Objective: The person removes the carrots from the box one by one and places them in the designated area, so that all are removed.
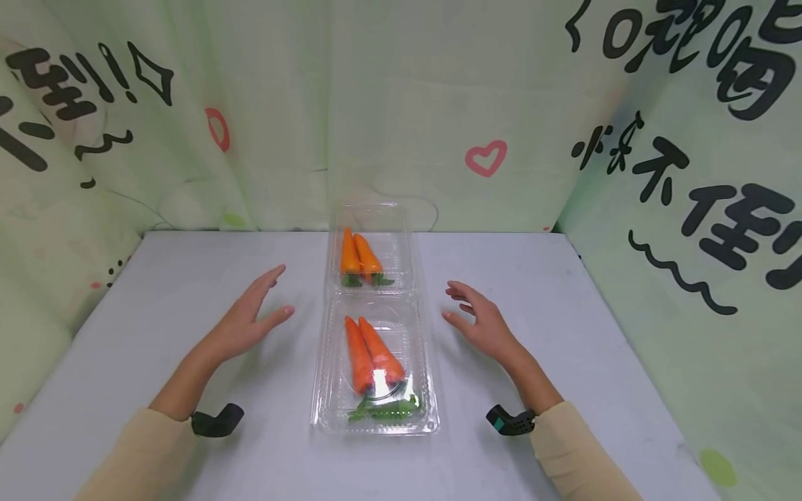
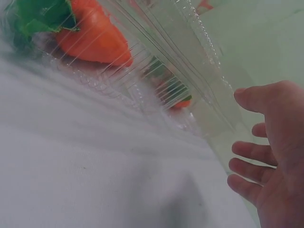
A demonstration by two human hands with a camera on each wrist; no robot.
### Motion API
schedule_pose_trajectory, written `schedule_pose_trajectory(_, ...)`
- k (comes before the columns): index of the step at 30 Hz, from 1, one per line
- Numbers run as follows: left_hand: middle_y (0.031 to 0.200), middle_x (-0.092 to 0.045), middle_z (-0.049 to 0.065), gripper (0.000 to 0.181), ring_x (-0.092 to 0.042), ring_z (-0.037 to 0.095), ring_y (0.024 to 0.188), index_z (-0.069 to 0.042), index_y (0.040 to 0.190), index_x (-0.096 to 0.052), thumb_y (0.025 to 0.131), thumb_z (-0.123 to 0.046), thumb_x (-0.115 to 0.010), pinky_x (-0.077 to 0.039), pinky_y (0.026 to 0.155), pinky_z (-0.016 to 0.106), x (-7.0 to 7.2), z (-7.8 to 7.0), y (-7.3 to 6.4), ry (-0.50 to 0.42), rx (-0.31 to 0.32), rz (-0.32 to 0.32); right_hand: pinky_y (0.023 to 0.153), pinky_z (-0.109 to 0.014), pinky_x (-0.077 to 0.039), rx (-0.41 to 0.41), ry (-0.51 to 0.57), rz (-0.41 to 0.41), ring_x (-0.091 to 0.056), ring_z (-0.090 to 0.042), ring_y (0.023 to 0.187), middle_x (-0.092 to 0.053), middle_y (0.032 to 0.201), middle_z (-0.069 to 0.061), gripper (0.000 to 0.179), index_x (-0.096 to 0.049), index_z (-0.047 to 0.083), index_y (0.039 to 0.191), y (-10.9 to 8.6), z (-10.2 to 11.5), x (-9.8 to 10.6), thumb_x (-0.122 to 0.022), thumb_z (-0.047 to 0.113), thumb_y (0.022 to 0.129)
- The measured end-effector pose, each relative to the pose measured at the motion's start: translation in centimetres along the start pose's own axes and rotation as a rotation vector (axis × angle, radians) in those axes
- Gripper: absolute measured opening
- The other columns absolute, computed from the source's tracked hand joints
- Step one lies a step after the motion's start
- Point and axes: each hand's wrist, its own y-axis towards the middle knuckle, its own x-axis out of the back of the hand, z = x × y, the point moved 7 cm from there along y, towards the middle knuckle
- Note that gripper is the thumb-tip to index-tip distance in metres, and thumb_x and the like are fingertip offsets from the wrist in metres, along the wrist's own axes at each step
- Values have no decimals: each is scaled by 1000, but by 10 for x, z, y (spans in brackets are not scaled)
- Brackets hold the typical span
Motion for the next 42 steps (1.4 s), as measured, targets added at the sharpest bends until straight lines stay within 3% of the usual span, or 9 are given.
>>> schedule_pose_trajectory(13, 155, -32, 16, 74, -33, 38, 141, -16, 154, -21, 95, -40, -58, -32, 110, 61, -9, -9, 1, -95, -35, 23, 103, -48, -46, -38, 65, 13, -52, -32, 127, -57, 134, -16, 58, -40, 7, 143, 2, 4, -9, -64, 23, 93)
schedule_pose_trajectory(35, 151, -37, 17, 66, -37, 39, 138, -16, 150, -28, 94, -30, -60, -36, 108, 61, -23, -13, 1, -237, -73, 64, 103, -48, -46, -38, 164, 70, -54, -32, 125, -60, 131, -16, 53, -45, 8, 141, 6, 4, -26, -63, 25, 94)
schedule_pose_trajectory(42, 151, -38, 17, 65, -38, 38, 138, -16, 150, -28, 94, -28, -60, -36, 108, 60, -30, -15, 2, -267, -68, 80, 102, -47, -48, -42, 149, 75, -54, -32, 125, -59, 132, -16, 53, -44, 8, 142, 6, 8, -28, -62, 24, 95)
